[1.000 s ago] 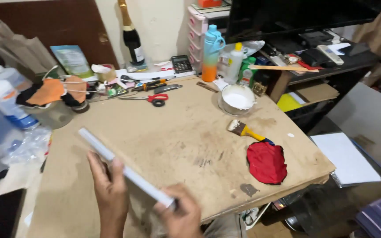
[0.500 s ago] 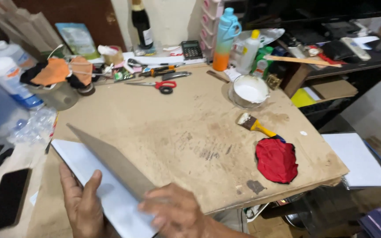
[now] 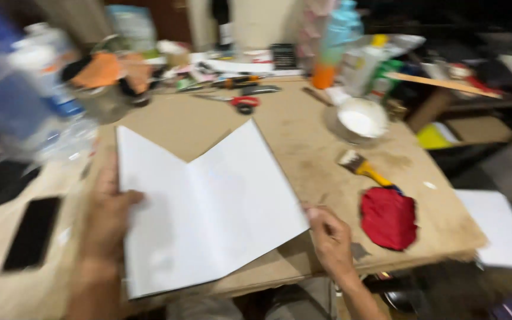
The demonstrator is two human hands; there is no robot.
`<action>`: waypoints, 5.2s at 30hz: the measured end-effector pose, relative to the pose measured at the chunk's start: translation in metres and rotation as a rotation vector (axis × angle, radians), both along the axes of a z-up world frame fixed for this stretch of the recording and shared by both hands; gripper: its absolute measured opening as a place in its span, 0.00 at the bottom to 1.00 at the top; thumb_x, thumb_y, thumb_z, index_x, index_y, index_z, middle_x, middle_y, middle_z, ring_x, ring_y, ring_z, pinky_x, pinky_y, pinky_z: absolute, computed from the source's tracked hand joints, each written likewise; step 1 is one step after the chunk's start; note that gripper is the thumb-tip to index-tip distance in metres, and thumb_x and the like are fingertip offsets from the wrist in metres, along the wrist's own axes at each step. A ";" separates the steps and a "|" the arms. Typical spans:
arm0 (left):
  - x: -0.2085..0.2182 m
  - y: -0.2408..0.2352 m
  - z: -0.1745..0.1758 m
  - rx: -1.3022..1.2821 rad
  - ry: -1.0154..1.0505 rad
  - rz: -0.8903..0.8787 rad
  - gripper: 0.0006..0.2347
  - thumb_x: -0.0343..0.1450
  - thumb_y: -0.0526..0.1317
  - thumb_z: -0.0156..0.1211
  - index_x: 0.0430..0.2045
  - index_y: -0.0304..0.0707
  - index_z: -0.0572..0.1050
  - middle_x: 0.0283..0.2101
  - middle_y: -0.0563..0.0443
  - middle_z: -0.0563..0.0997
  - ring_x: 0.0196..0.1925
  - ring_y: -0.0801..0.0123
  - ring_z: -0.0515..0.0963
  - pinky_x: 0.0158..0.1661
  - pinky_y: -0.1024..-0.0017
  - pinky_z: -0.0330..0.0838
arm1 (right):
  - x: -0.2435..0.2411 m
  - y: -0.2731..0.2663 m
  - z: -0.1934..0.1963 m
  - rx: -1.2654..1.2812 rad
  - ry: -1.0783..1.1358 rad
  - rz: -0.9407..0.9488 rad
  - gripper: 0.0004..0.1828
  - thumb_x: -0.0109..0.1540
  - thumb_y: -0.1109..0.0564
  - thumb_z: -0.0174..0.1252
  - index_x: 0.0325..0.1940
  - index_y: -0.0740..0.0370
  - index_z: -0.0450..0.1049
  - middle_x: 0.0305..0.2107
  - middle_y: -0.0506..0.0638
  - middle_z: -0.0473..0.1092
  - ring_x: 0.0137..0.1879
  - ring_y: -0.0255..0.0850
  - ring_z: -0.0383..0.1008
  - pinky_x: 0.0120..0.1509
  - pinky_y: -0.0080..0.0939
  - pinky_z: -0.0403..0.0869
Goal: Applying glue to a book cover and smoothing it out with a cloth as part of the finishing process.
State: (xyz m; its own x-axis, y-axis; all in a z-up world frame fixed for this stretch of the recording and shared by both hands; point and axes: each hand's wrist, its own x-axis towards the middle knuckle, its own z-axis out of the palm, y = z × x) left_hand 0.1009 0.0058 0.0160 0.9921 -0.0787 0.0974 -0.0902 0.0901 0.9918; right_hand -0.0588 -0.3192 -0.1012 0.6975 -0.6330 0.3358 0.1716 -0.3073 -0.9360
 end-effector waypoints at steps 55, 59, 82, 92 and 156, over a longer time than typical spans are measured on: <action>0.175 -0.063 -0.066 -0.458 -0.230 -0.147 0.19 0.65 0.42 0.65 0.47 0.33 0.78 0.37 0.43 0.78 0.43 0.64 0.81 0.51 0.66 0.70 | 0.039 0.094 -0.036 -1.136 0.116 0.797 0.14 0.67 0.48 0.49 0.51 0.44 0.79 0.52 0.50 0.70 0.53 0.56 0.67 0.43 0.51 0.65; 0.175 -0.068 -0.066 -0.418 -0.256 -0.141 0.15 0.60 0.40 0.64 0.38 0.33 0.80 0.22 0.47 0.75 0.29 0.71 0.77 0.36 0.76 0.69 | 0.108 0.076 -0.077 -1.181 0.012 0.624 0.09 0.59 0.52 0.57 0.39 0.40 0.80 0.46 0.41 0.73 0.49 0.51 0.70 0.42 0.52 0.68; 0.169 -0.063 -0.039 -0.247 -0.398 -0.235 0.12 0.67 0.44 0.56 0.32 0.34 0.82 0.19 0.57 0.68 0.25 0.77 0.66 0.33 0.79 0.58 | 0.207 0.102 -0.036 -1.004 0.016 0.620 0.15 0.59 0.70 0.52 0.41 0.53 0.77 0.37 0.49 0.69 0.43 0.50 0.67 0.46 0.48 0.65; 0.167 -0.079 -0.048 -0.295 -0.321 -0.217 0.13 0.64 0.39 0.57 0.37 0.32 0.83 0.21 0.58 0.68 0.24 0.78 0.63 0.28 0.81 0.57 | 0.173 0.135 -0.049 -1.023 0.059 0.366 0.11 0.58 0.70 0.49 0.37 0.59 0.73 0.34 0.57 0.64 0.39 0.57 0.63 0.40 0.57 0.62; 0.154 -0.085 -0.044 -0.422 -0.497 -0.178 0.15 0.66 0.38 0.58 0.15 0.48 0.55 0.20 0.65 0.57 0.25 0.79 0.54 0.29 0.70 0.49 | 0.012 0.153 0.004 -0.248 1.222 0.299 0.26 0.65 0.40 0.56 0.17 0.56 0.68 0.22 0.48 0.64 0.32 0.40 0.62 0.40 0.47 0.59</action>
